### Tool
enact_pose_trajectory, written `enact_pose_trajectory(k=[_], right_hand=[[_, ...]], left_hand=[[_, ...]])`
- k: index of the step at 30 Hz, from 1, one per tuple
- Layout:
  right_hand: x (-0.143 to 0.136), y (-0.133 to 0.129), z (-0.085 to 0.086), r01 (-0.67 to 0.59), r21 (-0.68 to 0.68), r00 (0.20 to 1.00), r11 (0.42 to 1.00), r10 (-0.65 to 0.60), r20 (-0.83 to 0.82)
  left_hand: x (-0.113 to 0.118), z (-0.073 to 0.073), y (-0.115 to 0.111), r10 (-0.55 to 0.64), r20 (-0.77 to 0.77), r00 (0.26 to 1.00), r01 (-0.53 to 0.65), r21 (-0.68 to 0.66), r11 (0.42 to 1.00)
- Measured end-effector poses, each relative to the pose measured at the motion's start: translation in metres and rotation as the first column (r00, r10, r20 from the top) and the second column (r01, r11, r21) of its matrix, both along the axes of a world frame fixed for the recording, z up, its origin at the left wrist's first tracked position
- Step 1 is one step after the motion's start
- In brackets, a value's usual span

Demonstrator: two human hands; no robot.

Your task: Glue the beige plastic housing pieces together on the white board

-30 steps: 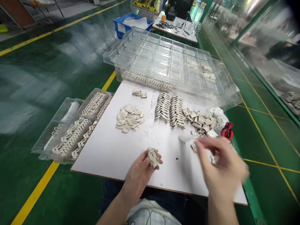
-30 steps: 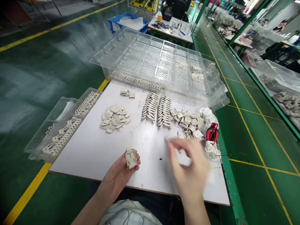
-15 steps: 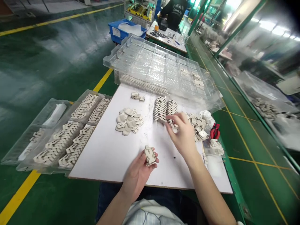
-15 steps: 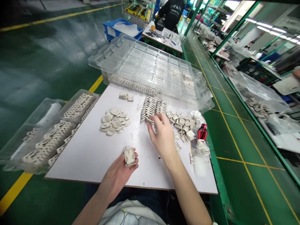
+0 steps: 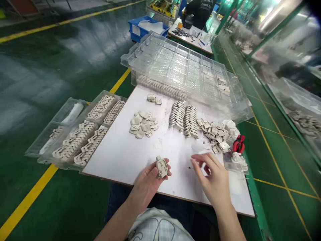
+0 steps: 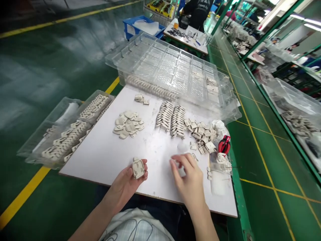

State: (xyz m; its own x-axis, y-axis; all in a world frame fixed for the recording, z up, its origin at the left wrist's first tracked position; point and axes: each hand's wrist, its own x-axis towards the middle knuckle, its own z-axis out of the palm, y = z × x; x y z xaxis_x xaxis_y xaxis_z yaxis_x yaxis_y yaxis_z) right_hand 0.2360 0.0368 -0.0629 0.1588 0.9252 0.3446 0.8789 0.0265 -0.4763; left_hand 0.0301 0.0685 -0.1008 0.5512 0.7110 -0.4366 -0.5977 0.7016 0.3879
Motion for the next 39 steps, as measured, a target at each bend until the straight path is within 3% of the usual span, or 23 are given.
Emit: enact_pose_trajectory(k=[3,5,8,12,15,20,24,28,32,36,37,38,39], right_hand=[[-0.037,0.051,0.001,-0.235,0.003,0.971,0.972,0.235,-0.04],[-0.056,0.089,-0.005,-0.313,0.006,0.949,0.95,0.312,0.035],[-0.076,0.131,-0.017,-0.352,-0.037,0.916,0.935,0.352,0.191],[-0.085,0.148,-0.023,-0.368,-0.092,0.893,0.925,0.38,0.241],[-0.082,0.133,-0.013,-0.382,-0.047,0.905,0.923,0.383,0.186],[-0.072,0.069,0.005,-0.384,0.124,0.913,0.915,0.396,-0.097],[-0.067,0.026,0.001,-0.281,0.189,0.941,0.941,0.308,-0.138],[-0.063,0.012,-0.011,-0.175,0.237,0.966,0.955,0.214,-0.148],[-0.059,0.004,-0.012,-0.173,0.239,0.967,0.956,0.21,-0.143],[-0.024,-0.019,0.002,-0.208,0.069,0.971,0.976,0.215,-0.107],[-0.007,-0.026,0.005,-0.145,0.069,0.983,0.987,0.151,-0.1],[0.013,-0.033,0.008,0.0,0.122,0.993,0.993,0.015,-0.121],[0.034,-0.039,0.008,0.218,0.23,0.968,0.948,-0.18,-0.174]], left_hand=[[-0.009,0.0,-0.009,0.046,0.001,0.999,-0.046,-0.009,0.999],[-0.015,0.001,-0.013,0.078,-0.01,0.997,-0.078,-0.018,0.997],[-0.024,0.002,-0.014,0.113,-0.025,0.993,-0.114,-0.023,0.993],[-0.031,0.003,-0.012,0.138,-0.022,0.99,-0.138,-0.035,0.99],[-0.032,0.002,-0.011,0.159,-0.027,0.987,-0.16,-0.033,0.987],[-0.024,0.0,-0.012,0.247,-0.104,0.963,-0.237,0.1,0.966],[-0.006,0.004,-0.015,0.143,-0.042,0.989,-0.136,0.144,0.98],[0.014,0.011,-0.02,0.085,0.023,0.996,-0.087,0.103,0.991],[0.022,0.01,-0.023,0.066,-0.028,0.997,-0.064,0.061,0.996],[0.019,-0.001,-0.021,0.046,-0.057,0.997,-0.045,0.018,0.999],[0.018,-0.004,-0.02,0.033,-0.036,0.999,-0.033,0.012,0.999],[0.018,-0.006,-0.02,0.016,-0.006,1.0,-0.016,0.008,1.0],[0.019,-0.008,-0.02,-0.003,0.025,1.0,0.003,0.001,1.0]])
